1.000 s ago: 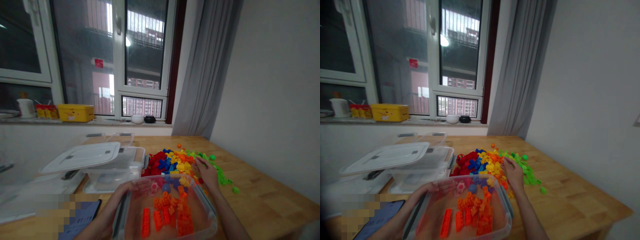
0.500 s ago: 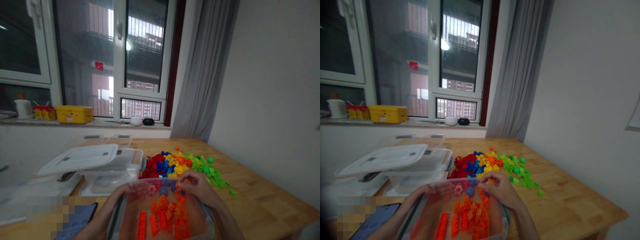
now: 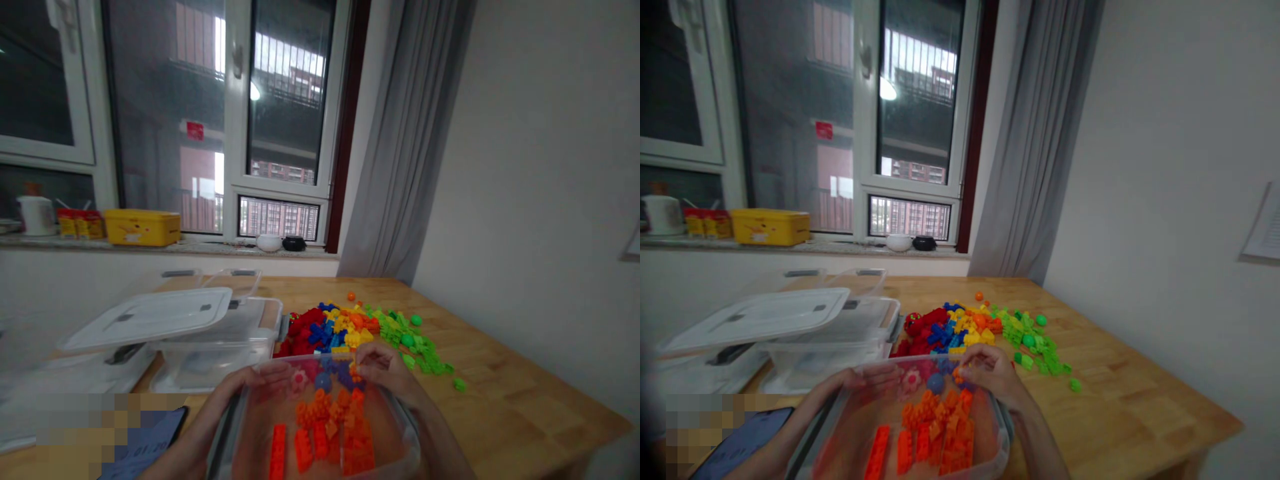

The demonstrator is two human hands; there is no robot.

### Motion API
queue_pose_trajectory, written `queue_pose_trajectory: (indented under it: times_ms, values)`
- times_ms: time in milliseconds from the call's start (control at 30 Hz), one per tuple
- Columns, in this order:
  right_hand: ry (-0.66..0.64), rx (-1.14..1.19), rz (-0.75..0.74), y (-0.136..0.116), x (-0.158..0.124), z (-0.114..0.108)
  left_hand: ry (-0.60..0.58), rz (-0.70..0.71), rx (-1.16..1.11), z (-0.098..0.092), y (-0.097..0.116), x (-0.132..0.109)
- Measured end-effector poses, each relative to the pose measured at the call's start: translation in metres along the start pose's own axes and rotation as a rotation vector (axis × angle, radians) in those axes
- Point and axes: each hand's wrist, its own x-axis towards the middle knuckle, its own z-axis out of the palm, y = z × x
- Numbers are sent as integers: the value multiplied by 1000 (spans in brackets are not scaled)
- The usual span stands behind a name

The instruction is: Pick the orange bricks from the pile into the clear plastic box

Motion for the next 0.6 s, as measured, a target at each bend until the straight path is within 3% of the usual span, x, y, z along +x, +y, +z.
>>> queue_pose_trajectory:
  times_ms: [133,200,267,300,367,467,600]
  values:
    - [-43,-69,40,-12,9,-11,12,17,20,-1,1,-3]
    - [72,-39,30,-12,22,-27,25,12,31,-1,0,-3]
    - [276,22,4,-4,43,-48,30,8,34,0,0,-3]
    - [379,-33,-20,2,55,-58,30,11,36,1,0,-3]
    - [564,-362,18,19,79,-75,27,7,37,2,0,-3]
    - [617,-544,45,51,104,-83,8,11,42,2,0,-2]
    - [585,-780,63,90,111,-63,-22,32,58,-4,-1,0]
